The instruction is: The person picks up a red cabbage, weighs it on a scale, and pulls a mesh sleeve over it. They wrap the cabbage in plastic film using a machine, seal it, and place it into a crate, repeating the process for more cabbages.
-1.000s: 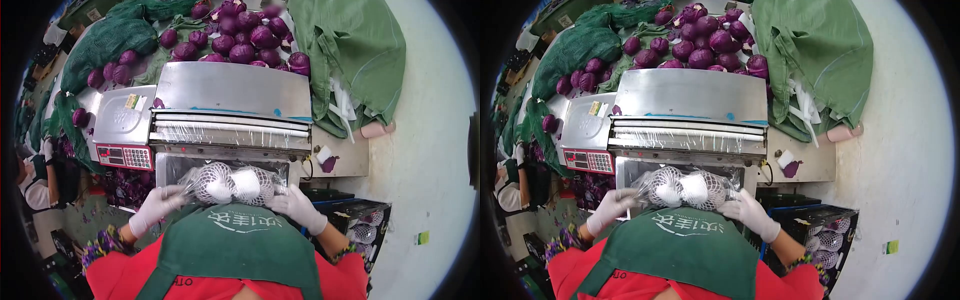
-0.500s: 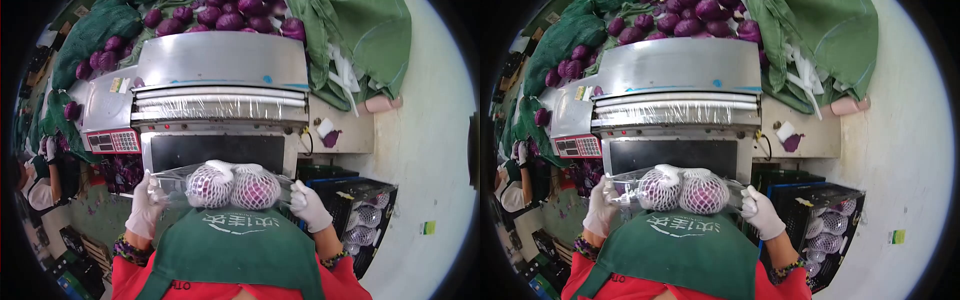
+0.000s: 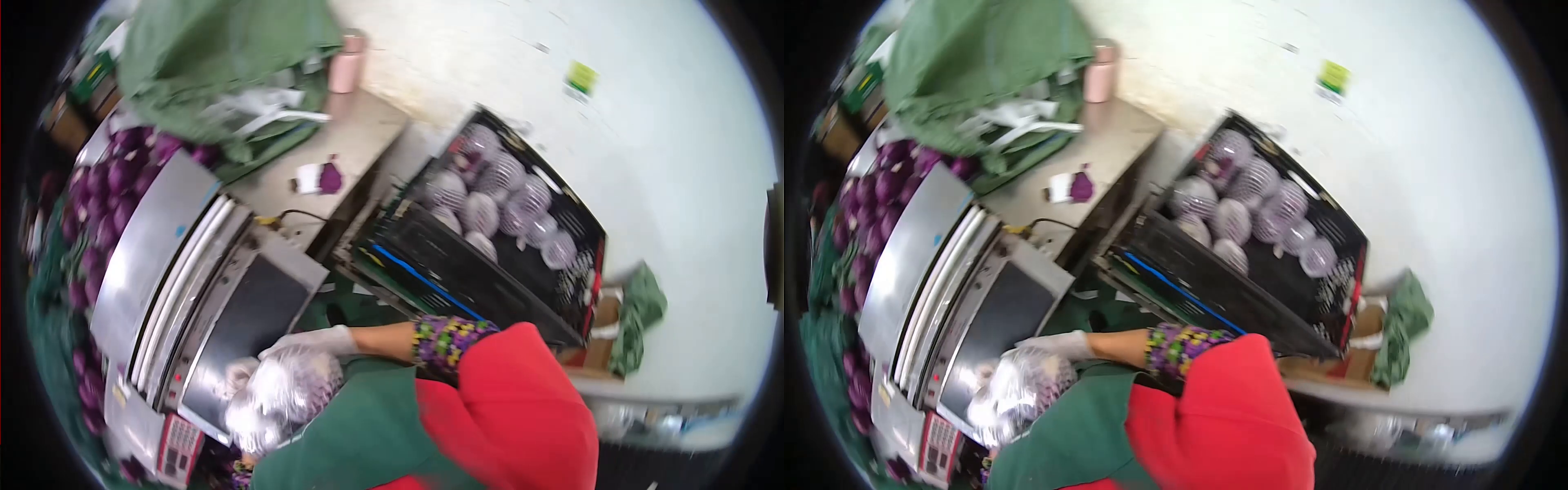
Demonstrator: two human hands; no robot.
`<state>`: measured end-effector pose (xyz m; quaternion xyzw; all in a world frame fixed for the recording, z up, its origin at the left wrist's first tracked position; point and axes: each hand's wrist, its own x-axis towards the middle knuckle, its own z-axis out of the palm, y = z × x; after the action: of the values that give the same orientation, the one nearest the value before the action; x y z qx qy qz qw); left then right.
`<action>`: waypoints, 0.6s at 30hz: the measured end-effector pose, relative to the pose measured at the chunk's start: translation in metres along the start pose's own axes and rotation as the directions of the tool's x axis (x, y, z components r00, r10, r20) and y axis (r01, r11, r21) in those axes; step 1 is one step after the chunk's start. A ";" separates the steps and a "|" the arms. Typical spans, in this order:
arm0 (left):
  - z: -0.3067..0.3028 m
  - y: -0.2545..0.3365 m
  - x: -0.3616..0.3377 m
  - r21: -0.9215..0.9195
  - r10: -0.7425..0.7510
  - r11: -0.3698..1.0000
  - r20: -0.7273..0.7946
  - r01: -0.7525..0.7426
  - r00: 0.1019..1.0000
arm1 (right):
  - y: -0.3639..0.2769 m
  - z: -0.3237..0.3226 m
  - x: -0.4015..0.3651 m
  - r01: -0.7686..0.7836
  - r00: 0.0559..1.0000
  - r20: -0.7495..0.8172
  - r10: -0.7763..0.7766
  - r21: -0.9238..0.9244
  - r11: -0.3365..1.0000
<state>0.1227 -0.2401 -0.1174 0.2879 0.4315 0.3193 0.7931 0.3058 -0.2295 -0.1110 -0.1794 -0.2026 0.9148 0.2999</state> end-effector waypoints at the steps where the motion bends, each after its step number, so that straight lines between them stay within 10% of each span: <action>1: 0.000 0.004 -0.003 -0.008 0.000 1.000 0.015 0.001 1.000 | -0.019 0.019 0.003 0.328 0.944 0.204 -0.261 -0.473 0.817; 2: 0.004 0.006 -0.006 -0.012 0.006 1.000 0.033 -0.006 0.999 | -0.039 0.034 0.000 0.576 0.814 0.481 -0.327 -0.745 0.337; 4: 0.005 0.013 -0.015 -0.017 0.014 1.000 0.053 -0.013 0.998 | -0.052 0.066 -0.014 0.217 0.965 -0.026 -0.261 -0.482 0.849; 5: 0.005 0.015 -0.020 -0.014 0.015 1.000 0.059 -0.014 0.998 | -0.062 0.081 -0.042 0.191 0.979 0.083 -0.186 -0.068 0.979; 6: 0.005 0.017 -0.025 -0.010 0.018 1.000 0.057 -0.017 0.998 | -0.054 0.084 -0.058 0.221 0.974 0.069 -0.217 -0.071 0.973; 8: 0.012 0.021 -0.030 -0.008 0.021 1.000 0.062 -0.021 0.998 | -0.033 0.083 -0.082 0.507 0.819 0.375 -0.434 -0.827 0.243; 13: 0.051 0.027 -0.022 0.027 0.037 0.999 0.108 -0.040 0.994 | 0.000 0.059 -0.135 0.475 0.794 -0.075 -0.603 -0.542 0.693; 16: 0.104 0.022 -0.009 0.089 0.042 0.994 0.190 -0.060 0.981 | -0.014 0.072 -0.193 0.602 0.642 -0.299 -0.706 -0.375 0.705; 18: 0.173 0.022 -0.025 0.119 0.111 0.984 0.165 -0.132 0.980 | -0.033 0.079 -0.259 0.409 0.381 -0.282 -0.881 -0.803 0.434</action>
<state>0.2564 -0.2764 -0.0087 0.3887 0.3686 0.3148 0.7835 0.4816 -0.3869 0.0259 -0.4813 -0.4186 0.4423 0.6305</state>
